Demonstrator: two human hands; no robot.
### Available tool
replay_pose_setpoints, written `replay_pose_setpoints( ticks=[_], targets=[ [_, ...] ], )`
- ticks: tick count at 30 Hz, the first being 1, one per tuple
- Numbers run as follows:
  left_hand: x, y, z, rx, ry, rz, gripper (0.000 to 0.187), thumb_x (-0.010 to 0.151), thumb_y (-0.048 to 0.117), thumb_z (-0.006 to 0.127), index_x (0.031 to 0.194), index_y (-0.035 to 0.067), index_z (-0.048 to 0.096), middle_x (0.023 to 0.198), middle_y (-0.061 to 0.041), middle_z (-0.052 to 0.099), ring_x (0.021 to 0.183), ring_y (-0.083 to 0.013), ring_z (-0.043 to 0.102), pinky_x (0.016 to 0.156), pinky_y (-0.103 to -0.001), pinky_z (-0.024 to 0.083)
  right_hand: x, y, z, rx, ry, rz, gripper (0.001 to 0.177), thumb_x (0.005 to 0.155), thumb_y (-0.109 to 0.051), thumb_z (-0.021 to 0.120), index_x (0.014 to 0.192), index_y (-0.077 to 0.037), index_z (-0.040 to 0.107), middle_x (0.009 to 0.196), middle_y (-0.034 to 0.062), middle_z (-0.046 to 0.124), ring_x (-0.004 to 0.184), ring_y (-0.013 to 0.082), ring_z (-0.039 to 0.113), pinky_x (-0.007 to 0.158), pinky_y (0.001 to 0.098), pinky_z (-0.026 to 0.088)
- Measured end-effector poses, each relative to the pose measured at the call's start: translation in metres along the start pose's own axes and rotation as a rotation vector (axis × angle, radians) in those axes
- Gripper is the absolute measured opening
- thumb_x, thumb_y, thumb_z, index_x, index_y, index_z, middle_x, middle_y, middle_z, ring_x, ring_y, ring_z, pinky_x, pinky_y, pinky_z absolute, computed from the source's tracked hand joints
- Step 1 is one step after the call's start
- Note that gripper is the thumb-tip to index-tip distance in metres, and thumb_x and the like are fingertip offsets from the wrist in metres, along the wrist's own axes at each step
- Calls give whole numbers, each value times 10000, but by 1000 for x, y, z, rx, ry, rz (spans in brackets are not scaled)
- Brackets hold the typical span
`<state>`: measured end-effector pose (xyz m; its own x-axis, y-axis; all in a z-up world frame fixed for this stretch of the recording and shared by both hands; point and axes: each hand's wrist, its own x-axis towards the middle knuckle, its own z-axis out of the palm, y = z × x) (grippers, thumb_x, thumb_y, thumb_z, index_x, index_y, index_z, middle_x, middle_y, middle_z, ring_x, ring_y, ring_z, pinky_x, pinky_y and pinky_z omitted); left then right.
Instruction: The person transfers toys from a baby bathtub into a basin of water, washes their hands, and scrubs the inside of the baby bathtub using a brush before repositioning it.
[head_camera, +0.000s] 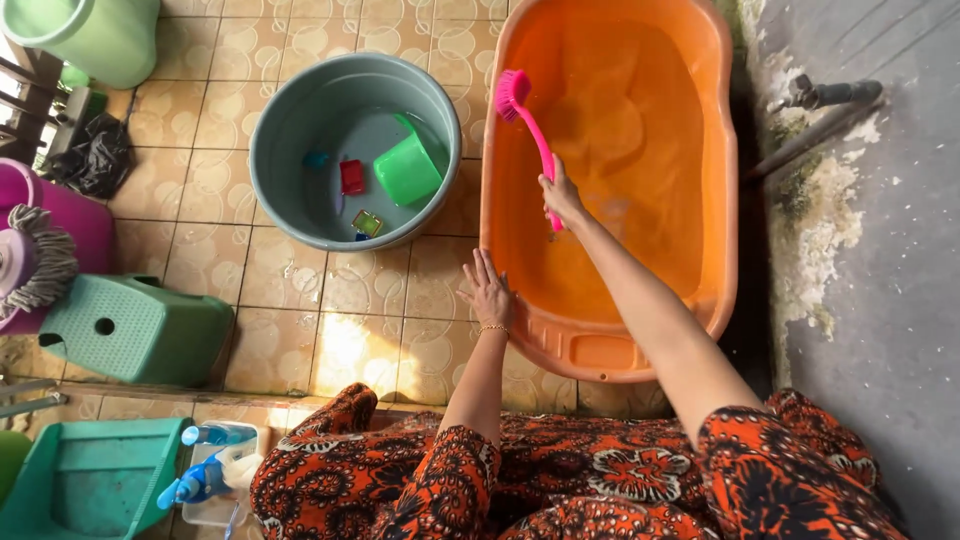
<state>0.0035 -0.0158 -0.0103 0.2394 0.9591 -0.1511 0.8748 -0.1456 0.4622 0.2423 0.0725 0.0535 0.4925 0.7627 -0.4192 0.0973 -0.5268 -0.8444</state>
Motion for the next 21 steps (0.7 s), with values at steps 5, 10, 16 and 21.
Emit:
replay_pose_setpoints(
  ticks=[5, 10, 16, 21],
  targets=[
    [-1, -1, 3, -61, 17, 11, 673, 1080, 441, 388, 1662, 227, 129, 1736, 72, 86, 1591, -325, 111, 1153, -794, 128, -85, 18, -35, 240, -238, 43, 587, 1078, -236, 486, 1606, -312, 241, 701, 0, 454, 480, 102, 433, 412, 292, 417],
    [1, -1, 6, -53, 38, 24, 700, 1065, 467, 395, 1660, 213, 127, 1736, 63, 90, 1586, -339, 122, 1150, -792, 139, -131, 31, -52, 421, -313, 299, 567, 1052, -245, 474, 1551, -422, 272, 660, -20, 396, 468, 83, 384, 405, 254, 339],
    [0, 0, 4, -59, 11, 8, 700, 1068, 473, 403, 1661, 229, 124, 1738, 70, 83, 1592, -342, 124, 1144, -797, 145, -40, 32, -27, 403, -227, 193, 535, 1061, -262, 497, 1550, -360, 302, 702, 0, 441, 478, 104, 400, 401, 271, 365],
    [0, 2, 0, -74, -14, -9, 713, 1050, 466, 412, 1658, 235, 122, 1734, 70, 76, 1579, -357, 117, 1140, -796, 146, 22, -14, -7, 355, -133, 115, 581, 1065, -260, 523, 1559, -350, 229, 753, 26, 483, 505, 127, 455, 412, 301, 423]
  ],
)
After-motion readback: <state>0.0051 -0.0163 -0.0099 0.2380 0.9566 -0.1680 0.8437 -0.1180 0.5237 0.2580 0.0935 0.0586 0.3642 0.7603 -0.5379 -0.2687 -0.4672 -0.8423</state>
